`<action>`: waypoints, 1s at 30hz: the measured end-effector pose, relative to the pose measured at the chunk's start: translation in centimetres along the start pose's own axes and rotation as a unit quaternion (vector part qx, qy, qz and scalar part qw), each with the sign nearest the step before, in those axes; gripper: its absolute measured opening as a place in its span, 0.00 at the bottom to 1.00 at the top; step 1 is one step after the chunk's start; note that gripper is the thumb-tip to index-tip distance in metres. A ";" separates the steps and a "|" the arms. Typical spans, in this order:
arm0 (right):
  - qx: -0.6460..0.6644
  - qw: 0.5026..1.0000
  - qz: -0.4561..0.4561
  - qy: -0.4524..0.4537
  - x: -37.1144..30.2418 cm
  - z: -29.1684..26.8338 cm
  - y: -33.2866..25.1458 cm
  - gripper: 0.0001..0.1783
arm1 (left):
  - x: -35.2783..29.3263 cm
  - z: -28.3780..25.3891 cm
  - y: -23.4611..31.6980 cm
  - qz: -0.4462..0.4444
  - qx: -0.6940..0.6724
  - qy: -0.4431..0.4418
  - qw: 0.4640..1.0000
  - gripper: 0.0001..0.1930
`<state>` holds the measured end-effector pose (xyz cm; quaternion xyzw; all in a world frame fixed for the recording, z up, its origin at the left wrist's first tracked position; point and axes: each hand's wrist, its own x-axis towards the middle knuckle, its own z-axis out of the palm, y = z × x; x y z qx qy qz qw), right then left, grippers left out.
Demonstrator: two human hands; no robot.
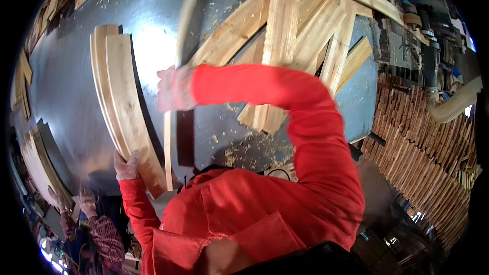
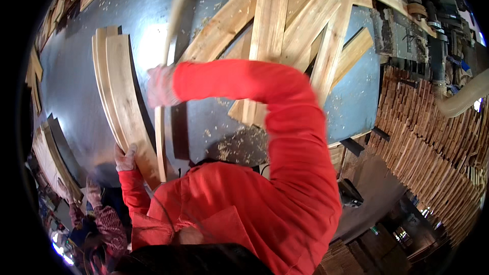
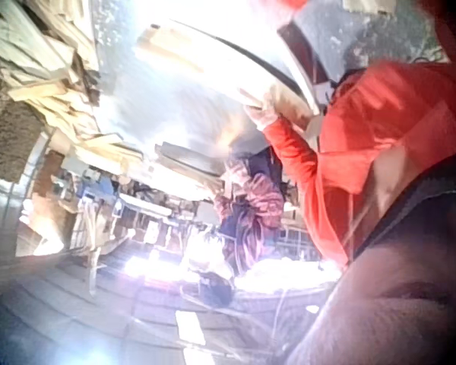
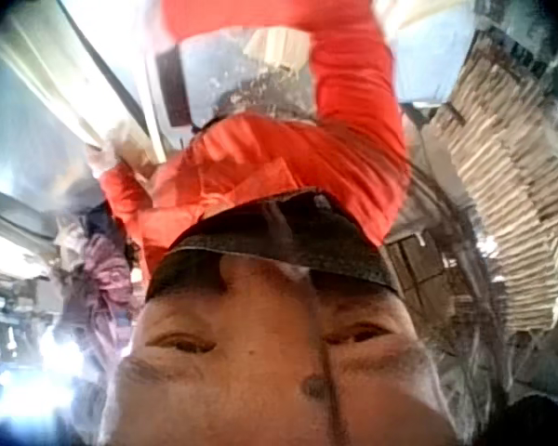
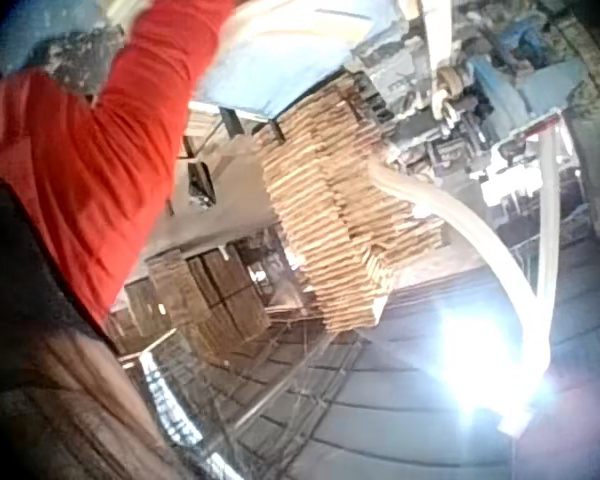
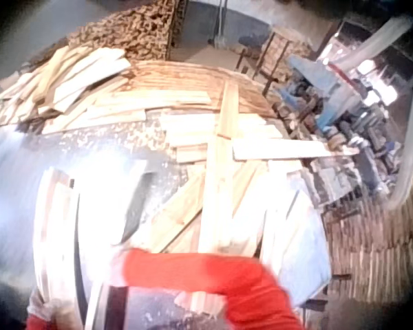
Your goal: The person sorts wooden planks on a metal table, picking up pieces, inspecting them, and placing them into separate piles. The person handles the planks one at a time, flipping them over and moving them between stacks.
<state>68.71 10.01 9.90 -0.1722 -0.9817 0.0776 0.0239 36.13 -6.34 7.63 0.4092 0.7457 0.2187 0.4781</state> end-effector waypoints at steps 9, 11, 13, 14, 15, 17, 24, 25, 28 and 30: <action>0.165 0.677 0.678 0.235 -6.2 1.6 1.6 0.33 | -3.2 6.3 1.8 0.039 0.312 0.122 0.942 0.56; -0.174 0.631 0.751 0.081 -15.7 4.6 3.6 0.66 | -2.9 5.6 3.9 0.031 0.290 0.098 0.952 0.56; 0.009 0.616 0.787 -0.021 -15.5 -0.4 3.4 0.75 | -2.8 4.7 6.7 -0.057 0.240 0.045 0.968 0.54; 0.066 0.598 0.797 -0.047 -14.9 -1.5 3.4 0.74 | -2.1 4.5 5.7 -0.021 0.235 0.064 0.970 0.54; 0.214 0.540 0.807 0.102 -17.1 1.1 5.1 0.68 | -1.4 3.9 4.5 0.021 0.232 0.078 0.969 0.54; 0.239 0.543 0.772 0.227 -13.3 0.7 3.4 0.58 | -1.5 3.1 3.5 0.031 0.233 0.094 0.967 0.55; 0.325 0.718 0.613 0.045 11.1 4.2 -5.0 0.27 | -1.2 3.3 4.5 0.030 0.446 -0.019 0.894 0.46; 0.311 0.726 0.611 0.054 12.5 5.2 -4.9 0.25 | -1.8 3.6 3.6 0.117 0.505 0.024 0.855 0.44; 0.107 0.774 0.608 0.139 12.6 6.1 -5.3 0.29 | 4.1 -3.0 3.2 -0.109 -0.273 -0.356 0.887 0.29; -0.095 0.598 0.765 0.217 5.7 4.9 -1.7 0.54 | 5.6 -3.9 6.3 -0.207 -0.490 -0.385 0.754 0.25</action>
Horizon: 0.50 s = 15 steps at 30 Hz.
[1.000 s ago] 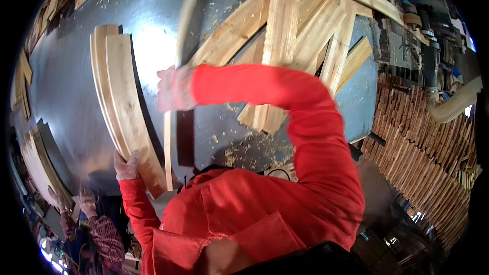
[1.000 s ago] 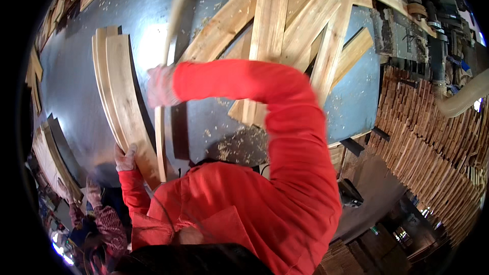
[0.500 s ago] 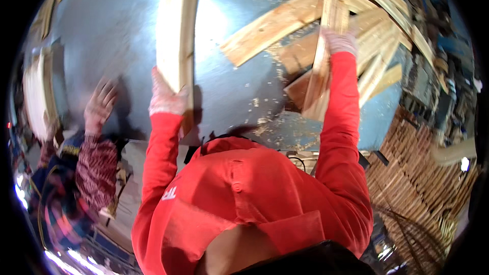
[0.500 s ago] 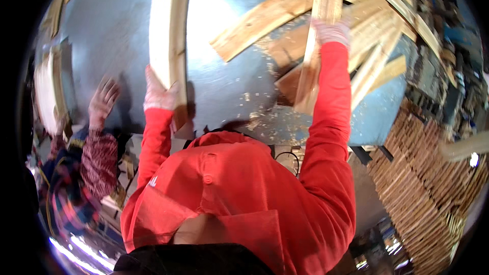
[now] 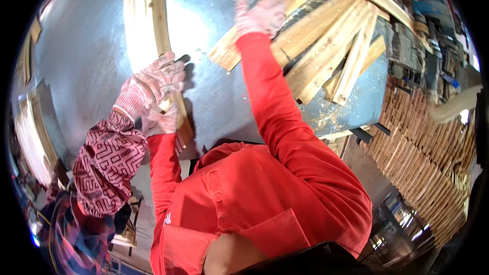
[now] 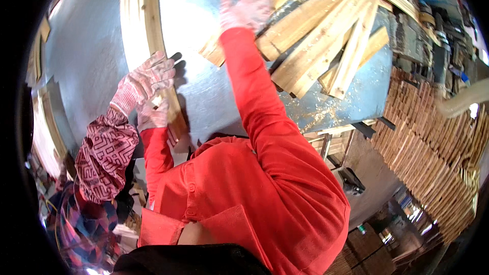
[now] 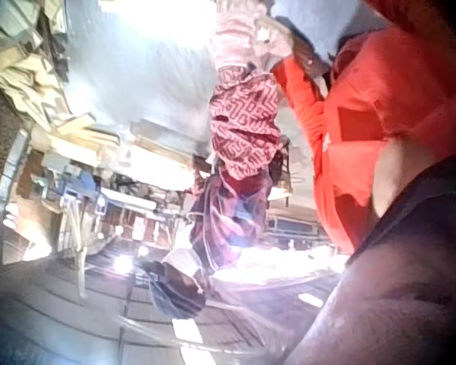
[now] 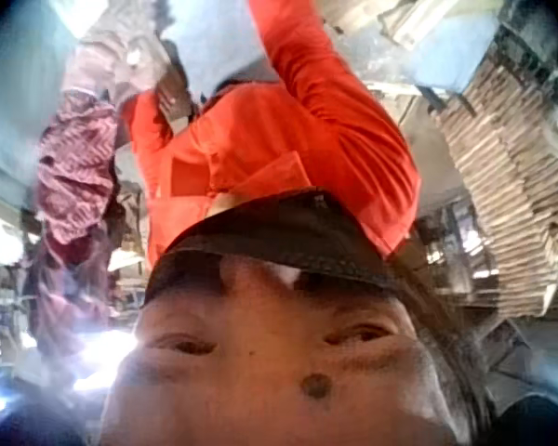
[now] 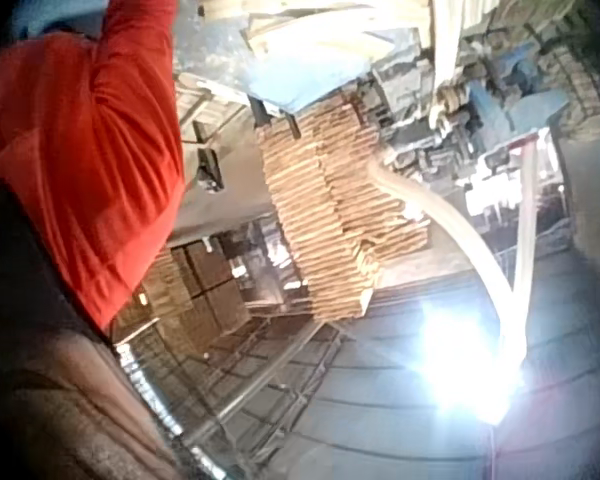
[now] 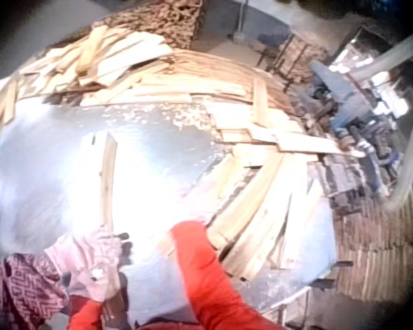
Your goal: The person sorts wooden planks on a metal table, picking up pieces, inspecting them, and placing them into separate piles. The person handles the planks one at a time, flipping them over and moving them between stacks.
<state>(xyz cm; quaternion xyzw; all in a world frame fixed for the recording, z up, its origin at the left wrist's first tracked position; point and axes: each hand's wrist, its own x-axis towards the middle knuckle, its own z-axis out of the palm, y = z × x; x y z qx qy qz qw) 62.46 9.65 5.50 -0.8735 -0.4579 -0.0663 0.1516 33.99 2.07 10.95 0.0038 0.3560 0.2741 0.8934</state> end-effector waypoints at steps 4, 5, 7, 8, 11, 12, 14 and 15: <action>0.039 0.928 0.294 -0.227 6.8 -2.0 5.2 0.69 | 3.1 -0.4 0.2 -0.007 0.184 -0.061 0.981 0.31; 0.079 0.921 0.294 -0.243 6.7 -1.6 5.1 0.67 | 2.6 -3.2 0.7 0.063 0.433 -0.078 0.896 0.35; 0.172 0.902 0.268 -0.291 6.0 1.1 3.6 0.65 | -1.4 0.7 0.9 0.047 0.611 0.058 0.788 0.40; 0.216 0.892 0.248 -0.310 5.6 1.5 3.3 0.63 | -2.6 4.5 -0.1 0.053 0.682 0.114 0.720 0.43; 0.306 0.876 0.133 -0.347 2.1 0.6 2.9 0.57 | 2.9 13.9 -8.0 0.198 0.786 0.207 0.548 0.51; 0.347 0.859 0.061 -0.371 0.8 -1.0 1.2 0.54 | 5.8 15.5 -11.0 0.195 0.814 0.290 0.463 0.54; 0.310 0.862 -0.113 -0.385 1.7 -5.3 -0.1 0.51 | 10.6 8.0 -12.9 0.189 0.813 0.398 0.382 0.44; 0.242 0.870 -0.205 -0.378 3.8 -8.3 0.5 0.51 | 11.7 3.4 -12.1 0.206 0.795 0.437 0.367 0.39</action>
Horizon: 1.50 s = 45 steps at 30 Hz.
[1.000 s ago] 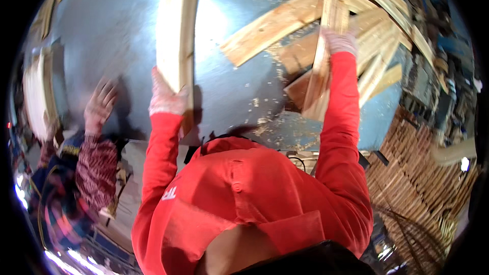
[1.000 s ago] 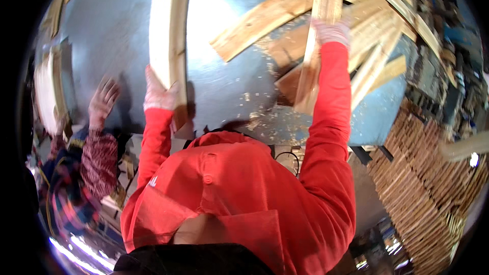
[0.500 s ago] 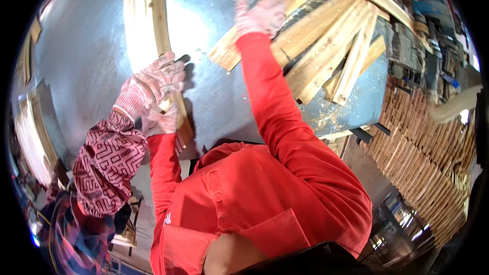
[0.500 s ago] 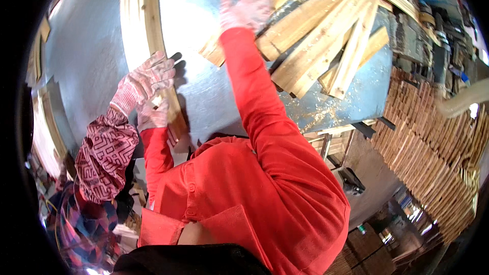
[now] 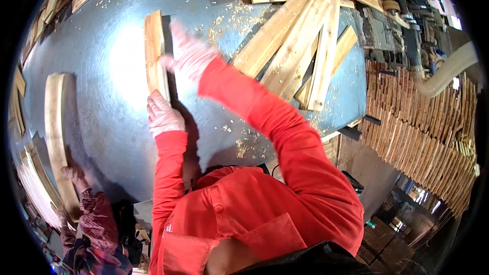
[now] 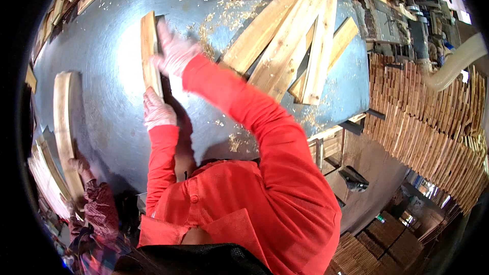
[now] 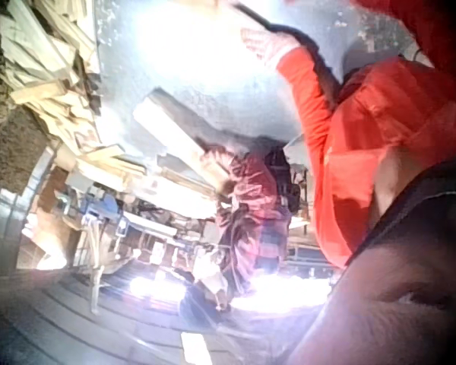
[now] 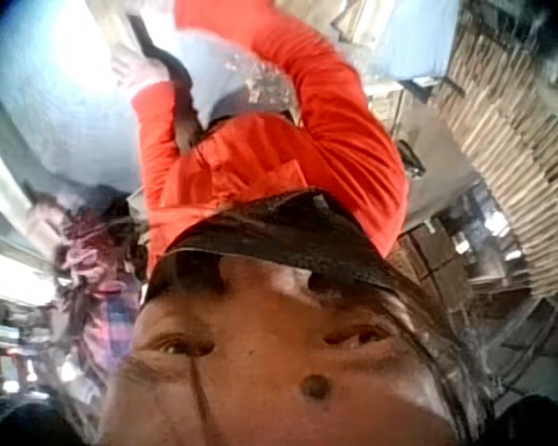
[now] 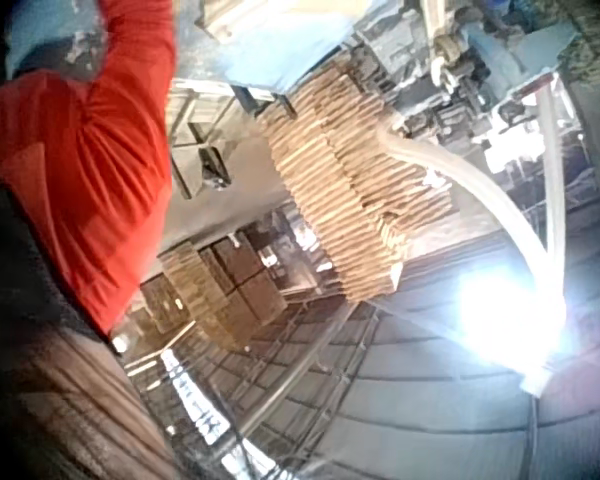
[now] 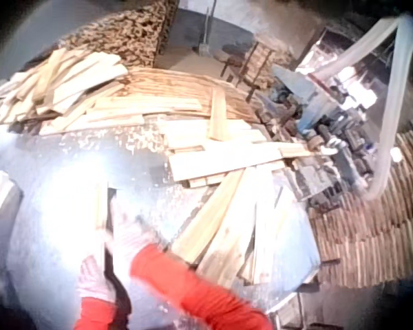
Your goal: The person sorts wooden planks on a metal table, picking up pieces, inspecting them, and placing them into separate piles. The person handles the planks one at a time, flipping them over and moving them between stacks.
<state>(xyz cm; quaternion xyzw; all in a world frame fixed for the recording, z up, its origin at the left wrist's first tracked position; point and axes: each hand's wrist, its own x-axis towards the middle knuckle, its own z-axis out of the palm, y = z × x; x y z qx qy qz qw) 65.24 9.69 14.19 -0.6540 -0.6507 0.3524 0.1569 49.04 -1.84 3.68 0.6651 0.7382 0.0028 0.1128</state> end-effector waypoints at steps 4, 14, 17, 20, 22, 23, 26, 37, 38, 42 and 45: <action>-0.376 0.869 -0.137 0.293 9.4 -12.8 14.8 0.52 | 1.3 1.1 -4.9 0.034 -0.345 -0.041 0.937 0.35; -0.453 0.841 -0.200 -0.217 12.0 -8.6 13.0 0.25 | 7.1 -7.2 1.5 0.000 -0.142 -0.002 0.990 0.31; -0.398 0.856 -0.301 -0.135 9.6 -3.2 10.6 0.12 | 7.9 -6.2 3.1 0.096 -0.064 0.014 0.993 0.39; -0.423 0.809 -0.407 0.019 7.5 -2.7 10.1 0.12 | 7.6 -9.3 6.2 0.032 0.133 -0.086 0.987 0.40; -0.380 0.833 -0.391 0.096 6.6 -3.1 10.3 0.22 | 9.4 -7.2 4.7 0.019 0.107 -0.122 0.987 0.40; -0.332 0.871 -0.326 0.160 6.2 -3.9 10.4 0.29 | 10.4 -6.9 4.4 0.000 0.104 -0.152 0.983 0.39; -0.217 0.858 -0.026 0.465 3.1 -7.5 13.3 0.49 | 12.1 -5.4 0.3 0.040 -0.070 -0.192 0.978 0.34; 0.126 0.865 0.365 0.319 -8.4 -9.6 24.7 0.52 | 0.4 -2.7 -10.5 -0.162 -0.715 -0.270 0.624 0.19; 0.122 0.890 0.336 0.284 -8.3 -9.3 22.6 0.48 | -1.7 0.8 -14.7 -0.123 -0.729 -0.259 0.621 0.21; 0.450 0.859 0.064 0.235 -4.7 -4.6 13.7 0.36 | -6.0 2.6 -20.0 -0.084 -0.663 -0.230 0.708 0.20; 0.227 0.956 0.102 0.159 3.4 -2.3 10.6 0.29 | -5.1 -6.0 -12.7 -0.134 -0.540 -0.222 0.801 0.17</action>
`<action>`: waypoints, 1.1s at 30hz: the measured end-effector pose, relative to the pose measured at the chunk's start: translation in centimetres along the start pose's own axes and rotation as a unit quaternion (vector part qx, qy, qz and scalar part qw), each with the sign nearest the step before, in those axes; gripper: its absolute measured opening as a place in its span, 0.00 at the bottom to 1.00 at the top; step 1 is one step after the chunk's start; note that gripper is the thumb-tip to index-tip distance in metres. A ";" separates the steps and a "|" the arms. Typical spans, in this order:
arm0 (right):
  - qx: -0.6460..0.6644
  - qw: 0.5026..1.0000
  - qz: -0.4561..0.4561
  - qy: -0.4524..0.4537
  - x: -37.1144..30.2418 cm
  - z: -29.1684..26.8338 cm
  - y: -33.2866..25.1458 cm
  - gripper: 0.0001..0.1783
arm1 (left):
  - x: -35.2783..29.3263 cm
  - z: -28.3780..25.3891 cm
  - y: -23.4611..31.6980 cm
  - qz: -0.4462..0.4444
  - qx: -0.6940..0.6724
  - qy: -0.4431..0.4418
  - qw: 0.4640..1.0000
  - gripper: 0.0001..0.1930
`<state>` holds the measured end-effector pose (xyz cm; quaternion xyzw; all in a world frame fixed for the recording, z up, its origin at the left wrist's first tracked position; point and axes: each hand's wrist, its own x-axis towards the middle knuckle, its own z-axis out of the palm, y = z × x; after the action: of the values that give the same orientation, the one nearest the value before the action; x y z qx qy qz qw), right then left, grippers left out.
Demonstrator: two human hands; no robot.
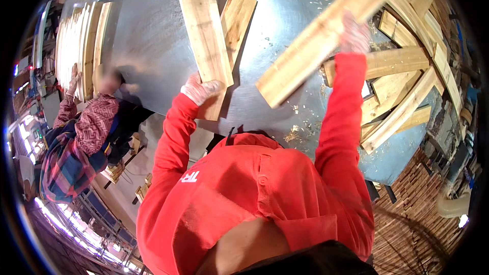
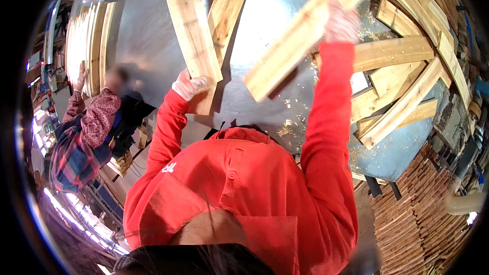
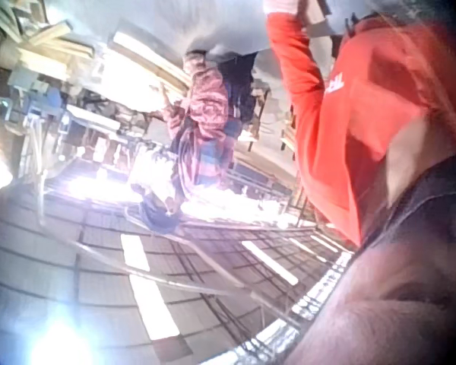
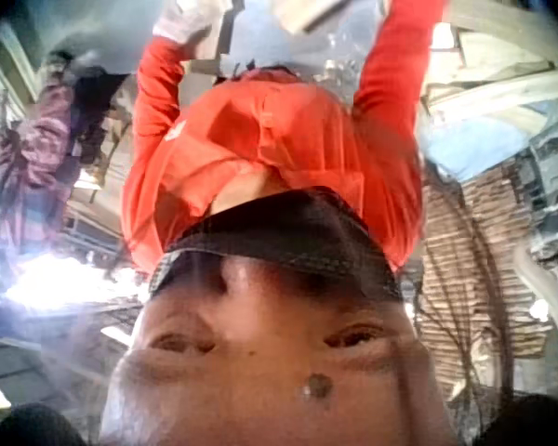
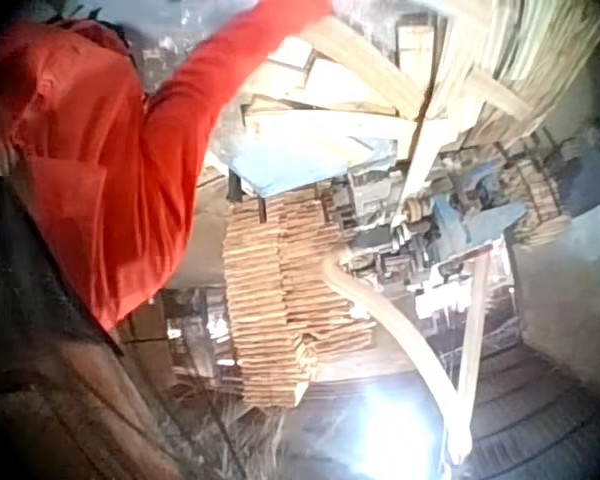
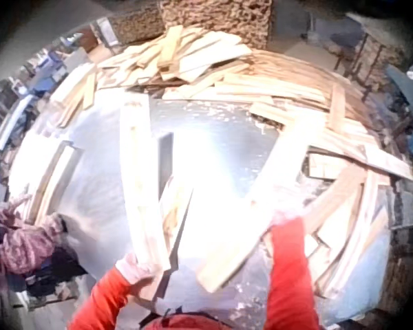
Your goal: The person sorts wooden planks on a metal table, picking up pieces, inspecting them, and placing them into separate piles. The person handles the planks one at a time, flipping them over and moving them between stacks.
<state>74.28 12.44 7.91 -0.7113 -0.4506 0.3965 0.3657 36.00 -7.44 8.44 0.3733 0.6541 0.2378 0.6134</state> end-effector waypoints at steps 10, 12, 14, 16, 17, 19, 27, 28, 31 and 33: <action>0.366 0.916 0.092 -0.134 -9.0 21.5 -2.6 0.46 | -0.9 2.9 -1.0 -0.004 0.231 0.094 0.968 0.66; 0.179 0.974 0.003 -0.138 -11.9 21.2 -3.6 0.64 | -0.6 2.9 -1.6 -0.002 0.256 0.086 0.963 0.68; -0.163 0.975 -0.127 -0.081 -14.5 20.3 -5.5 0.65 | -1.0 4.8 0.7 -0.064 0.351 0.076 0.931 0.71; -0.084 0.988 -0.065 -0.115 -12.6 21.2 -3.1 0.60 | -0.4 4.7 -0.7 -0.047 0.308 0.080 0.947 0.72; -0.047 0.990 -0.031 -0.127 -11.8 20.9 -2.1 0.58 | -0.2 4.7 -1.4 -0.037 0.285 0.075 0.955 0.72; 0.204 0.966 -0.018 -0.156 -10.0 20.5 1.7 0.49 | -0.2 4.4 -2.4 0.138 -0.164 0.070 0.974 0.41; -0.108 0.989 -0.062 -0.075 -16.6 22.9 -0.4 0.49 | 0.1 -15.0 -6.8 0.031 0.212 0.345 0.914 0.23; -0.103 0.989 -0.038 -0.100 -17.1 22.6 -2.0 0.49 | -0.9 -15.9 -6.9 0.009 0.303 0.356 0.884 0.24; -0.042 0.988 0.046 -0.138 -17.3 22.8 -3.6 0.44 | -1.5 -17.1 -5.5 -0.155 0.343 0.315 0.871 0.26; 0.538 0.745 0.390 -0.057 -16.8 22.6 -7.1 0.38 | -1.9 -13.7 -2.9 -0.053 0.441 0.342 0.828 0.29</action>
<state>46.91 2.84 8.67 -0.4862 0.1344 0.7211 0.4749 21.97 -8.69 9.20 0.4638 0.8761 0.0035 0.1318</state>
